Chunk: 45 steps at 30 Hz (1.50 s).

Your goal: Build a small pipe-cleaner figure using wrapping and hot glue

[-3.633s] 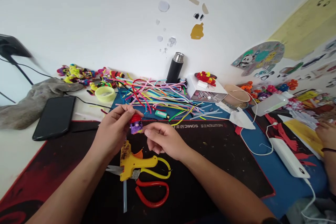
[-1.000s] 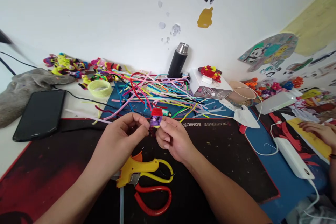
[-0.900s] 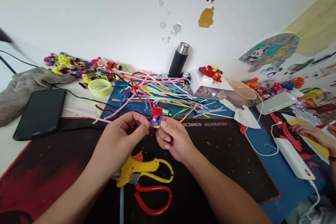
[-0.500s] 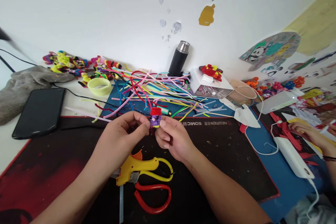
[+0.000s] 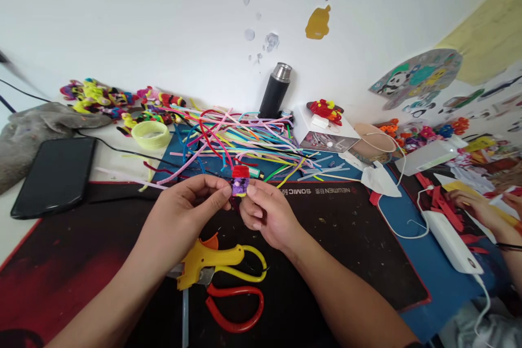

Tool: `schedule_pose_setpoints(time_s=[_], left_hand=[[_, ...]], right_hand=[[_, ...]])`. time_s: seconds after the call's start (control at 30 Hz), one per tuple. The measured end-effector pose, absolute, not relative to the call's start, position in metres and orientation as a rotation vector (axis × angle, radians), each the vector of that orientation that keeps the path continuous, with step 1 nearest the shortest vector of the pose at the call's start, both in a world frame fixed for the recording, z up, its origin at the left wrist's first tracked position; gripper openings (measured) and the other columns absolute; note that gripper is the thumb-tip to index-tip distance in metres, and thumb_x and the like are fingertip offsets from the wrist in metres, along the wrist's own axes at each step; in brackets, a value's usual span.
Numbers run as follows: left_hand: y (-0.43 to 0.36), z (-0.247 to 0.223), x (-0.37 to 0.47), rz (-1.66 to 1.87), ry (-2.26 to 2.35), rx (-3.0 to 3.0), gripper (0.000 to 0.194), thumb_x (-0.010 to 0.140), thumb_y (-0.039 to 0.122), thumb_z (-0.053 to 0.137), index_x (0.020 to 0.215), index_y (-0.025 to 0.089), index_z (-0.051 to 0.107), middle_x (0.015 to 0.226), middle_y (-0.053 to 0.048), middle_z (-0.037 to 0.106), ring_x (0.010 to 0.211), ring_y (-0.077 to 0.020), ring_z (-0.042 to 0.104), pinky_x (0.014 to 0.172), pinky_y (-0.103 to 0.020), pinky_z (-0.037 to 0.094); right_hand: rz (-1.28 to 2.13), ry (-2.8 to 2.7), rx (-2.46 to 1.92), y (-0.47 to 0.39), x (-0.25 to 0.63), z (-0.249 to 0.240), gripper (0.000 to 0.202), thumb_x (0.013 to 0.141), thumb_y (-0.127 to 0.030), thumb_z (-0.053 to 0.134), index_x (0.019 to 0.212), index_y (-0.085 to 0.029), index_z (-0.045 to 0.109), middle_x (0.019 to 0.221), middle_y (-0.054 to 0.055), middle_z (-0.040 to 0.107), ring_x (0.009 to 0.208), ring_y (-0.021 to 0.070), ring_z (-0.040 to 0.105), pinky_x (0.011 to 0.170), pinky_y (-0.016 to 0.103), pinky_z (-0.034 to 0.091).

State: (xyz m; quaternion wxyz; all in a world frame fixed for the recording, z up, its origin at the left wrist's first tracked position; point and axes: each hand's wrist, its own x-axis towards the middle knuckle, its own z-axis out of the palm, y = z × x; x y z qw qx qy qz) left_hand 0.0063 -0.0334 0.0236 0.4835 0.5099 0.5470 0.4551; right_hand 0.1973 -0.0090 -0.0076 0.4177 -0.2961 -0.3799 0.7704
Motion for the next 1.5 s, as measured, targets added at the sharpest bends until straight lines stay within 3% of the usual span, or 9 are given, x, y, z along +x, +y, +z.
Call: schedule_pose_setpoints(time_s=[0.53, 0.9, 1.5], left_hand=[[-0.0344, 0.0321, 0.0058, 1.093, 1.365, 1.297, 0.040, 0.092, 0.063, 0.080, 0.078, 0.025, 0.082, 0.073, -0.004, 0.079, 0.073, -0.0246, 0.073, 0.068, -0.032, 0.058], [-0.0335, 0.0298, 0.0071, 1.083, 1.365, 1.283, 0.032, 0.085, 0.057, 0.087, 0.085, 0.025, 0.082, 0.078, -0.004, 0.081, 0.074, -0.0244, 0.076, 0.073, -0.033, 0.063], [-0.0320, 0.0296, 0.0081, 1.063, 1.351, 1.332, 0.034, 0.090, 0.058, 0.081, 0.081, 0.025, 0.082, 0.074, -0.004, 0.079, 0.075, -0.0253, 0.076, 0.071, -0.032, 0.060]], right_hand=[[1.912, -0.946, -0.804, -0.0100, 0.1980, -0.0045, 0.043, 0.091, -0.056, 0.091, 0.095, -0.021, 0.067, 0.059, -0.012, 0.042, 0.047, 0.0072, 0.031, 0.047, 0.024, 0.020], [1.922, -0.942, -0.781, -0.0096, 0.1978, -0.0076, 0.042, 0.093, -0.054, 0.090, 0.097, -0.020, 0.067, 0.059, -0.012, 0.043, 0.046, 0.0063, 0.031, 0.046, 0.023, 0.020], [1.908, -0.937, -0.798, -0.0103, 0.1967, -0.0076, 0.043, 0.094, -0.054, 0.088, 0.089, -0.023, 0.059, 0.059, -0.012, 0.043, 0.045, 0.0065, 0.033, 0.046, 0.023, 0.020]])
